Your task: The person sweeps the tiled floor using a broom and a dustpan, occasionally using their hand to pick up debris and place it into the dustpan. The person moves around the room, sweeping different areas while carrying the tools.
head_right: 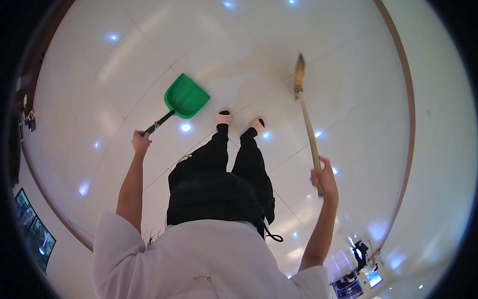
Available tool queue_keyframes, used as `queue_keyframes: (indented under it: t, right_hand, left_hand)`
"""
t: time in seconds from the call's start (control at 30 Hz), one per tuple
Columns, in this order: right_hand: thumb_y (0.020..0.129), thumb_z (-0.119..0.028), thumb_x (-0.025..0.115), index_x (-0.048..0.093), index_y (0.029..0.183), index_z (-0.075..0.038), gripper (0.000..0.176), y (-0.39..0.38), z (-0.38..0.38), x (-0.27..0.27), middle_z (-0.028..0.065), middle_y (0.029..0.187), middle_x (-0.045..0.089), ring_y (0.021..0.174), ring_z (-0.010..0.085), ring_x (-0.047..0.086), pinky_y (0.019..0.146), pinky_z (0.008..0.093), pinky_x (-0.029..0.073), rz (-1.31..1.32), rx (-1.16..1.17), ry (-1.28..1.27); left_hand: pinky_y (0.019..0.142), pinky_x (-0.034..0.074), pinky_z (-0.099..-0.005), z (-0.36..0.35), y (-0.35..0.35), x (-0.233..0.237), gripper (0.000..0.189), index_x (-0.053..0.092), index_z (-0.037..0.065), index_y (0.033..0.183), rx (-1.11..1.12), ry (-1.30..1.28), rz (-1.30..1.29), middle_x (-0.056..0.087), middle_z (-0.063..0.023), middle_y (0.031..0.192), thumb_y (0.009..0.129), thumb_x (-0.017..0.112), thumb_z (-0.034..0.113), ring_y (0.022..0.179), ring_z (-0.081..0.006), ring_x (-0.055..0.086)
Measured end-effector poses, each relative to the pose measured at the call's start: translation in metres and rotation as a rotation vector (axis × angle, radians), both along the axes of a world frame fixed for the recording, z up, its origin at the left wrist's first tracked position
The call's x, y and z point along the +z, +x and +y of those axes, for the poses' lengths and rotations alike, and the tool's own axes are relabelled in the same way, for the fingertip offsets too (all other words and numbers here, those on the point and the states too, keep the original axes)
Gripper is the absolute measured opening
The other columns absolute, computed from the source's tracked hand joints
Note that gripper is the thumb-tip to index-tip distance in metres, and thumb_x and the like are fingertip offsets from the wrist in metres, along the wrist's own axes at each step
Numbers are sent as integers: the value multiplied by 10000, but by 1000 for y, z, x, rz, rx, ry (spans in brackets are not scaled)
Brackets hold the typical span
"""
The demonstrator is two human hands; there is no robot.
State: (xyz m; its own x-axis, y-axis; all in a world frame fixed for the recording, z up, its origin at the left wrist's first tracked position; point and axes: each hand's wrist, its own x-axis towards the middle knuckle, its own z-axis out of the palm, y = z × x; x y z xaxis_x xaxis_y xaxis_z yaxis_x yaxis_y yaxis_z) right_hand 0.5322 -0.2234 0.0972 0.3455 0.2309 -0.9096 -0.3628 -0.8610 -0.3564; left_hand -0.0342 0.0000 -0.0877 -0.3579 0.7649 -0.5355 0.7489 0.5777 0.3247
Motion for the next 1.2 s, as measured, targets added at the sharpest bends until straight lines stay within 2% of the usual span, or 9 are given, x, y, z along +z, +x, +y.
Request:
queue_keyframes:
  t: [0.13, 0.23, 0.5, 0.63, 0.73, 0.87, 0.9, 1.03, 1.2]
  right_hand:
    - [693, 54, 421, 265, 1101, -83, 458, 37, 66, -103, 62, 597, 414, 392, 92, 368, 329, 236, 289, -71, -23, -30]
    - [689, 55, 426, 243, 1072, -89, 449, 37, 117, -117, 66, 615, 414, 400, 100, 377, 334, 242, 297, 3, -145, -14]
    - [630, 7, 482, 214, 1077, -70, 527, -75, 160, -126, 113, 657, 461, 451, 182, 480, 397, 315, 400, -77, 633, 46]
    - [643, 6, 437, 197, 1060, -37, 483, -134, 164, -83, 270, 740, 525, 543, 359, 568, 504, 412, 483, 73, 907, 13]
    - [639, 17, 470, 238, 1084, -31, 503, -135, 162, -40, 204, 681, 518, 488, 284, 550, 435, 382, 452, 144, 1008, 49]
    - [652, -1, 517, 327, 1153, -46, 538, -86, 175, 30, 66, 619, 474, 398, 115, 416, 387, 259, 358, 499, 746, 72]
    - [649, 6, 529, 348, 1165, -55, 551, -105, 180, -6, 36, 584, 455, 397, 88, 387, 379, 236, 334, 559, 703, 49]
    - [648, 25, 512, 345, 1198, -68, 583, -57, 190, 84, 7, 546, 432, 388, 77, 375, 362, 218, 309, 425, 728, -52]
    - [647, 37, 483, 334, 1210, -69, 592, 24, 179, 102, 10, 535, 416, 378, 71, 360, 334, 208, 269, 321, 509, -75]
  left_hand:
    - [417, 464, -263, 1, 10, 1, 235, 455, -28, 891, 199, 28, -93, 580, -153, 719, 714, 550, 94, 486, -194, 592]
    - [389, 455, -257, 4, 19, 20, 237, 445, -38, 895, 252, 75, -133, 573, -146, 711, 713, 546, 77, 484, -187, 590]
    - [461, 485, -289, 18, 34, 20, 245, 466, -19, 905, 268, -2, -2, 584, -129, 676, 712, 540, 114, 501, -205, 602]
    - [573, 485, -330, 24, 35, 19, 247, 480, 10, 903, 190, -32, 108, 597, -135, 706, 709, 546, 149, 531, -231, 604]
    - [590, 479, -336, 23, 48, 37, 243, 485, 26, 900, 143, -44, 180, 600, -135, 710, 707, 551, 158, 545, -237, 602]
    - [579, 479, -334, 27, 65, 71, 230, 489, 38, 896, 120, -41, 219, 601, -127, 690, 708, 552, 155, 545, -242, 599]
    - [579, 479, -334, 27, 37, 19, 230, 489, 38, 896, 132, -40, 207, 601, -127, 690, 708, 552, 155, 545, -242, 599]
    - [556, 478, -333, 20, 38, 40, 218, 490, 35, 877, 202, -58, 121, 597, -125, 648, 707, 560, 152, 546, -237, 601]
    - [524, 475, -328, 2, 27, 18, 202, 490, 38, 860, 144, -12, 122, 594, -123, 617, 715, 575, 150, 538, -216, 607]
